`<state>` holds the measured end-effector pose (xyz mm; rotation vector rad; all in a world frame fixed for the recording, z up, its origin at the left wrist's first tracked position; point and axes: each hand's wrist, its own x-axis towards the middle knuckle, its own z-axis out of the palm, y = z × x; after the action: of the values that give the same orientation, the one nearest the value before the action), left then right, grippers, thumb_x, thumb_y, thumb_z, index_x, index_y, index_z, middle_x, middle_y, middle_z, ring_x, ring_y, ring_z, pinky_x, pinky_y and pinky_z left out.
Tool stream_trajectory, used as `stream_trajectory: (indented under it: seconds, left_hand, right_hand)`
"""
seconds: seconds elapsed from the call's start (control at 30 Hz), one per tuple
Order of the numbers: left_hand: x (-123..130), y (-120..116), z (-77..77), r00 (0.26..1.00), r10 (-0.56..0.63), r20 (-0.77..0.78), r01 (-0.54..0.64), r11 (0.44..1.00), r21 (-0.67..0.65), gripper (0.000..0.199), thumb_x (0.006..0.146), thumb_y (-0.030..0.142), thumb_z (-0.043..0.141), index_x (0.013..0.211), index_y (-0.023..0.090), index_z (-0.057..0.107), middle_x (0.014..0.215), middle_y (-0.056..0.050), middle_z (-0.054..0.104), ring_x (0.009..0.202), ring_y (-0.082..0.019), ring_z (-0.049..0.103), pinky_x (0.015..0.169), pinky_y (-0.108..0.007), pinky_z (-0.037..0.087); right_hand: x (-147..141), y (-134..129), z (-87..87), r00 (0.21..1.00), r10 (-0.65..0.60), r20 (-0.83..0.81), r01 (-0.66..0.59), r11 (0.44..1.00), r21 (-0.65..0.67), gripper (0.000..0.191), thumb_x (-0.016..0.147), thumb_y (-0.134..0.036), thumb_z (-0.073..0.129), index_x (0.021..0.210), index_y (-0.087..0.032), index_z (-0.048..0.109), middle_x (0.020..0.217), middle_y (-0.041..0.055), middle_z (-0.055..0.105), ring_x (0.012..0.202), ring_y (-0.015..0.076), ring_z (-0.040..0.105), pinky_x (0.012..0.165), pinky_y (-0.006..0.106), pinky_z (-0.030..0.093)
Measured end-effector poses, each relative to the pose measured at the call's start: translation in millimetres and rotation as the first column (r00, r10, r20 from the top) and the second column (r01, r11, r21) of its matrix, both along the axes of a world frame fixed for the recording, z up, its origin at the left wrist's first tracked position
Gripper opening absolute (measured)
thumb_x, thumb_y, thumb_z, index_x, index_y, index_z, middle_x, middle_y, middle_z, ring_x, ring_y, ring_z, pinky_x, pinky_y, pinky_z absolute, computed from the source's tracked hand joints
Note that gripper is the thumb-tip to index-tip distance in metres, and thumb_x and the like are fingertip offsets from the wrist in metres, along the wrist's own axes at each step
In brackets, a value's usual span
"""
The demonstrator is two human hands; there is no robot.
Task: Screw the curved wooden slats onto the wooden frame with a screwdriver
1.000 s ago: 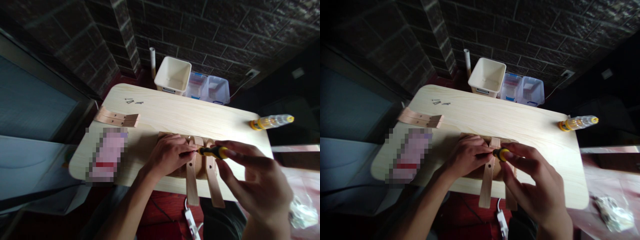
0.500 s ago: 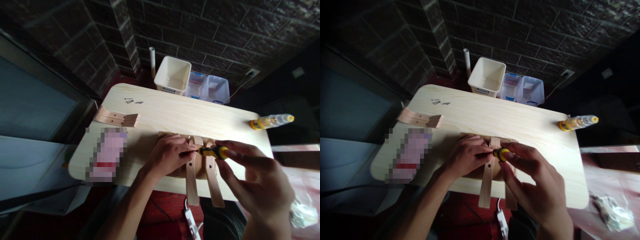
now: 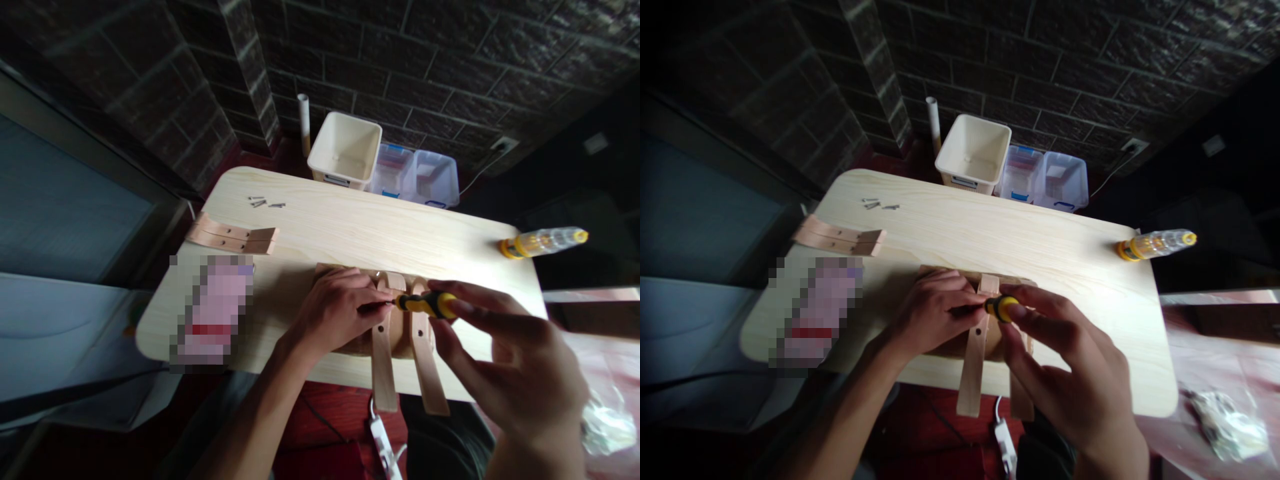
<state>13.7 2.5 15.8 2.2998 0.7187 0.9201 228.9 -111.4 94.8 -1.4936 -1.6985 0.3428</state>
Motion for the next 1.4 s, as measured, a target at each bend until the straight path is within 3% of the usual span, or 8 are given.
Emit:
stream_trajectory:
  seconds: [0.3,0.5,0.63,0.87,1.03,1.2,1.4]
  left_hand:
    - [-1.5,-0.3,1.9,1.0,-0.012,0.016,0.012,1.0,-0.008,0.009,0.097,0.027,0.08,0.104,0.024,0.084,0.085,0.001,0.078,0.079,-0.017,0.069,0.077,-0.034,0.05]
    - [-2.1,0.0,1.5,1.0,-0.019,0.021,0.02,0.999,-0.03,0.012,0.095,0.028,0.083,0.106,0.025,0.084,0.085,0.001,0.078,0.081,-0.018,0.07,0.078,-0.034,0.051]
    - [-2.2,0.7,0.7,0.999,-0.029,0.02,0.03,0.999,-0.035,0.011,0.096,0.029,0.082,0.106,0.026,0.084,0.087,0.001,0.079,0.081,-0.017,0.07,0.079,-0.034,0.051]
    - [-2.6,1.8,0.4,0.999,-0.039,0.006,0.04,0.998,-0.046,0.012,0.096,0.03,0.083,0.106,0.026,0.085,0.088,0.001,0.08,0.082,-0.018,0.071,0.08,-0.034,0.052]
    - [-2.7,1.6,1.3,0.999,-0.042,0.0,0.042,0.998,-0.045,0.012,0.096,0.031,0.082,0.107,0.025,0.085,0.09,0.001,0.08,0.082,-0.018,0.071,0.081,-0.034,0.051]
    - [-3.0,1.7,1.1,0.999,-0.043,-0.003,0.043,0.998,-0.051,0.012,0.096,0.031,0.082,0.107,0.026,0.085,0.088,0.001,0.079,0.082,-0.018,0.07,0.08,-0.034,0.051]
    - [-3.2,1.9,1.5,0.999,-0.05,-0.015,0.049,0.997,-0.057,0.013,0.097,0.032,0.081,0.108,0.026,0.085,0.089,0.0,0.08,0.083,-0.018,0.071,0.082,-0.035,0.051]
  right_hand:
    - [-0.5,0.4,-2.9,0.999,-0.036,0.015,0.036,0.999,0.02,0.044,0.091,-0.013,0.085,0.128,-0.036,0.076,0.134,0.0015,0.078,0.117,0.0162,0.081,0.095,0.025,0.07]
    - [1.0,0.3,-3.1,0.998,-0.044,0.053,0.043,0.999,0.019,0.032,0.091,-0.018,0.086,0.119,-0.033,0.079,0.131,0.0049,0.079,0.111,0.0207,0.083,0.088,0.031,0.074]
    - [1.1,1.1,-1.4,0.997,-0.065,0.042,0.065,0.998,0.015,0.034,0.09,-0.018,0.087,0.119,-0.033,0.079,0.13,0.0054,0.079,0.109,0.0225,0.084,0.088,0.034,0.074]
    - [-12.4,-0.1,9.8,0.997,-0.076,0.014,0.077,0.996,-0.041,0.033,0.091,-0.016,0.086,0.118,-0.032,0.078,0.135,0.0034,0.079,0.118,0.0193,0.082,0.096,0.029,0.07]
    - [-7.2,-0.1,5.6,0.993,-0.11,0.053,0.111,0.994,-0.019,0.024,0.091,-0.022,0.087,0.112,-0.032,0.079,0.127,0.0032,0.08,0.109,0.0177,0.083,0.088,0.027,0.071]
    - [1.4,2.1,0.4,0.994,-0.081,0.077,0.08,0.997,0.022,0.027,0.09,-0.022,0.087,0.114,-0.031,0.079,0.125,0.006,0.08,0.106,0.0214,0.084,0.084,0.032,0.073]
    - [-15.8,0.5,10.3,0.983,-0.148,0.111,0.148,0.989,0.011,0.026,0.092,-0.023,0.084,0.116,-0.032,0.076,0.128,0.0064,0.08,0.109,0.0247,0.084,0.089,0.039,0.073]
